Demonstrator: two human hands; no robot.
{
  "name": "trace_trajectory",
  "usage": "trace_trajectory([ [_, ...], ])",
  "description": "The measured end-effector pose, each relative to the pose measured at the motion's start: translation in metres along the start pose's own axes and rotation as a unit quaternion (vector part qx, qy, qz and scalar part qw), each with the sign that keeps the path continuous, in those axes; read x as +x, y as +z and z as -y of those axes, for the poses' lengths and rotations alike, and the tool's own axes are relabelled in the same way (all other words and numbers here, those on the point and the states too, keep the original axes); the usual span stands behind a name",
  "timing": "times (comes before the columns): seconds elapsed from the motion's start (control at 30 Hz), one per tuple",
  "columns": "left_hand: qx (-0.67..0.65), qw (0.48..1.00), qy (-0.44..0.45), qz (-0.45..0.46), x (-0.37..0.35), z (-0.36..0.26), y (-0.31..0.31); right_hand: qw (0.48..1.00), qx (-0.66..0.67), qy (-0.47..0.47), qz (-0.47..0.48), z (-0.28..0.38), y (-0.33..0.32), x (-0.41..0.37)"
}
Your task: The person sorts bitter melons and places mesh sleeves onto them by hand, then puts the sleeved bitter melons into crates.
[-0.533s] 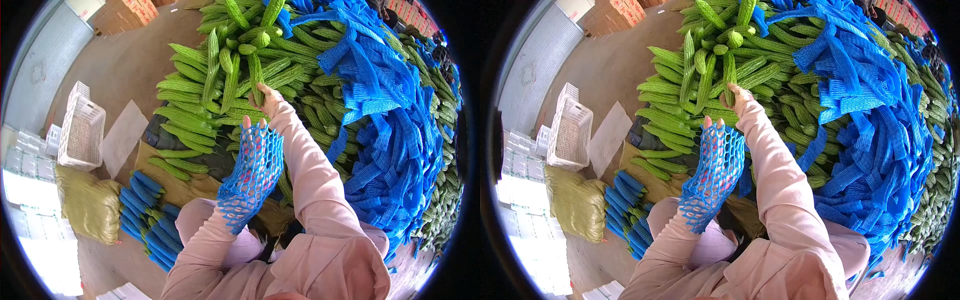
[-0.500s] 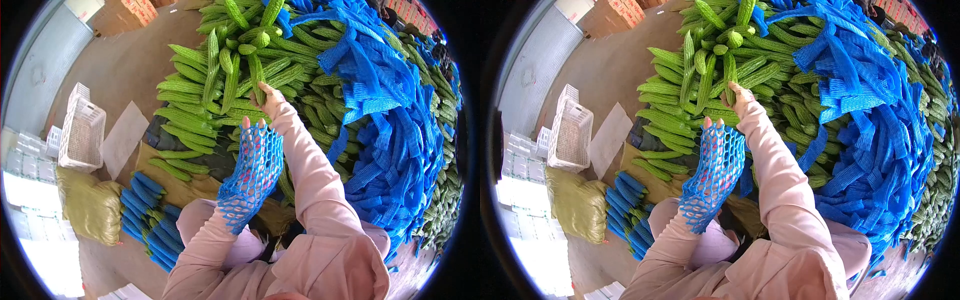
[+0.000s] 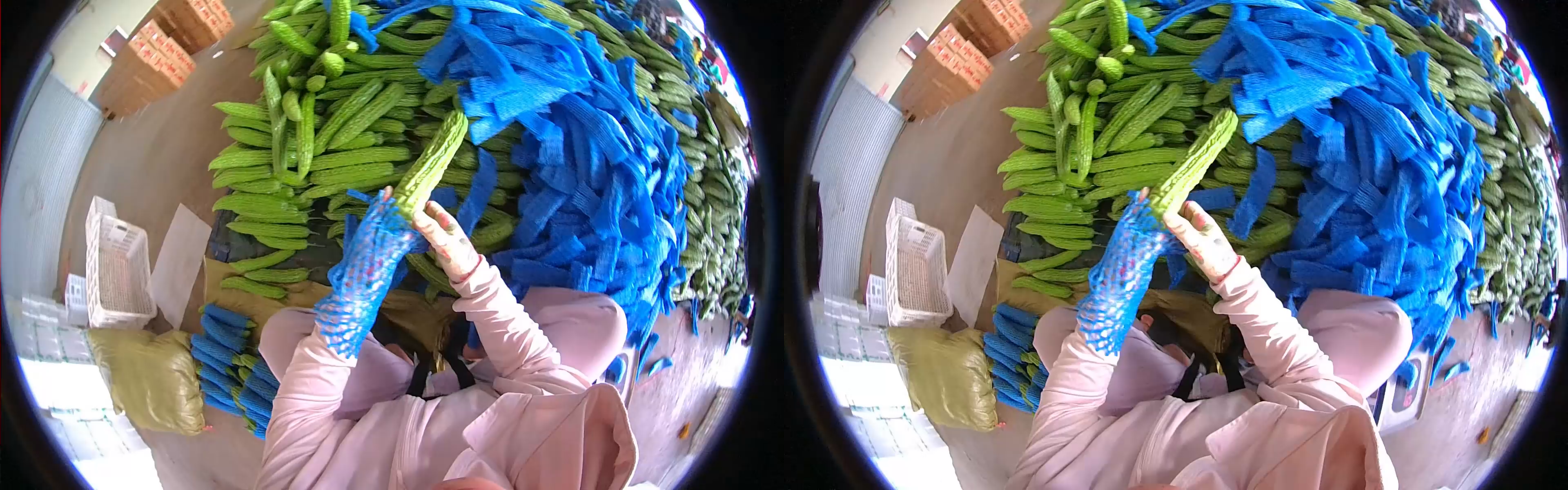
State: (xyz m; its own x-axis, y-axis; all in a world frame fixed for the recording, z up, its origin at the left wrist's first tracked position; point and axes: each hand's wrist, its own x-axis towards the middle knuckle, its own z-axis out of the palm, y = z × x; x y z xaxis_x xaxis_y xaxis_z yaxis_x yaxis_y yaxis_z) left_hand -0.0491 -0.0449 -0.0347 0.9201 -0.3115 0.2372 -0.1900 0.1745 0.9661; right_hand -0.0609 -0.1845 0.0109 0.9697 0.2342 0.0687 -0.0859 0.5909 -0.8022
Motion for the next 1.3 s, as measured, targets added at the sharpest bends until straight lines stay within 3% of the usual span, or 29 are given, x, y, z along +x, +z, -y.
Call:
trace_trajectory([
  [0.1, -0.059, 0.998, -0.036, -0.001, -0.020, -0.010, 0.022, 0.994, -0.104, 0.031, -0.017, 0.002, -0.004, -0.041],
  [0.23, -0.137, 0.986, -0.098, -0.014, -0.066, -0.022, 0.043, 0.958, -0.242, -0.075, -0.135, 0.015, -0.019, -0.046],
  [0.3, -0.175, 0.976, -0.129, -0.021, -0.087, -0.030, 0.050, 0.945, -0.271, -0.066, -0.173, 0.017, -0.043, -0.031],
  [0.37, -0.215, 0.964, -0.156, -0.031, -0.103, -0.039, 0.055, 0.891, -0.393, -0.073, -0.213, 0.011, -0.080, -0.024],
  [0.43, -0.233, 0.957, -0.167, -0.041, -0.115, -0.051, 0.057, 0.870, -0.411, -0.049, -0.269, 0.007, -0.103, -0.025],
  [0.5, -0.319, 0.900, -0.251, -0.160, -0.121, -0.070, 0.061, 0.865, -0.404, -0.053, -0.294, 0.004, -0.118, -0.033],
  [0.57, -0.339, 0.890, -0.247, -0.180, -0.123, -0.076, 0.063, 0.807, -0.434, -0.185, -0.355, -0.012, -0.120, -0.039],
  [0.6, -0.274, 0.925, -0.200, -0.174, -0.128, -0.072, 0.065, 0.829, -0.368, -0.211, -0.364, -0.016, -0.109, -0.041],
  [0.63, -0.206, 0.953, -0.150, -0.166, -0.131, -0.067, 0.067, 0.878, -0.293, -0.170, -0.337, -0.018, -0.099, -0.051],
  [0.67, -0.152, 0.969, -0.104, -0.164, -0.136, -0.059, 0.070, 0.945, -0.125, -0.101, -0.286, -0.023, -0.082, -0.058],
  [0.7, -0.232, 0.954, -0.087, -0.168, -0.142, -0.049, 0.074, 0.973, 0.048, -0.024, -0.226, -0.028, -0.065, -0.065],
  [0.73, -0.056, 0.992, -0.063, -0.096, -0.146, -0.043, 0.069, 0.976, 0.145, -0.005, -0.162, -0.019, -0.034, -0.070],
  [0.77, 0.122, 0.992, -0.039, -0.022, -0.150, -0.040, 0.064, 0.966, 0.239, 0.015, -0.098, -0.009, -0.011, -0.076],
  [0.83, 0.278, 0.954, 0.093, 0.068, -0.141, -0.063, 0.056, 0.987, 0.114, 0.068, -0.089, -0.001, -0.016, -0.079],
  [0.87, 0.072, 0.996, 0.009, 0.047, -0.149, -0.058, 0.045, 0.986, 0.130, 0.069, -0.073, 0.007, -0.016, -0.080],
  [0.9, -0.139, 0.987, -0.075, 0.020, -0.151, -0.068, 0.039, 0.985, 0.147, 0.072, -0.057, 0.014, -0.016, -0.082],
  [0.93, -0.046, 0.989, -0.138, -0.002, -0.151, -0.082, 0.022, 0.983, 0.144, 0.098, -0.059, 0.016, -0.017, -0.084],
  [0.97, -0.050, 0.985, -0.122, -0.109, -0.148, -0.092, 0.019, 0.983, 0.141, 0.106, -0.050, 0.018, -0.012, -0.084],
  [1.03, -0.110, 0.969, -0.105, -0.196, -0.144, -0.079, 0.008, 0.991, 0.064, 0.113, 0.009, 0.017, 0.002, -0.087],
  [1.1, 0.013, 0.962, -0.007, -0.271, -0.128, -0.083, 0.016, 0.989, 0.009, 0.140, 0.041, 0.016, 0.022, -0.089],
  [1.17, 0.007, 0.964, 0.086, -0.252, -0.115, -0.098, 0.013, 0.978, 0.012, 0.179, 0.111, 0.016, 0.033, -0.091],
  [1.2, 0.100, 0.958, 0.137, -0.232, -0.109, -0.101, 0.006, 0.972, 0.006, 0.203, 0.114, 0.010, 0.035, -0.093],
  [1.23, 0.299, 0.917, 0.145, -0.220, -0.110, -0.109, -0.005, 0.960, 0.023, 0.262, 0.092, -0.001, 0.032, -0.092],
  [1.3, 0.289, 0.935, -0.051, -0.198, -0.112, -0.124, -0.012, 0.967, 0.032, 0.237, 0.087, -0.003, 0.034, -0.099],
])
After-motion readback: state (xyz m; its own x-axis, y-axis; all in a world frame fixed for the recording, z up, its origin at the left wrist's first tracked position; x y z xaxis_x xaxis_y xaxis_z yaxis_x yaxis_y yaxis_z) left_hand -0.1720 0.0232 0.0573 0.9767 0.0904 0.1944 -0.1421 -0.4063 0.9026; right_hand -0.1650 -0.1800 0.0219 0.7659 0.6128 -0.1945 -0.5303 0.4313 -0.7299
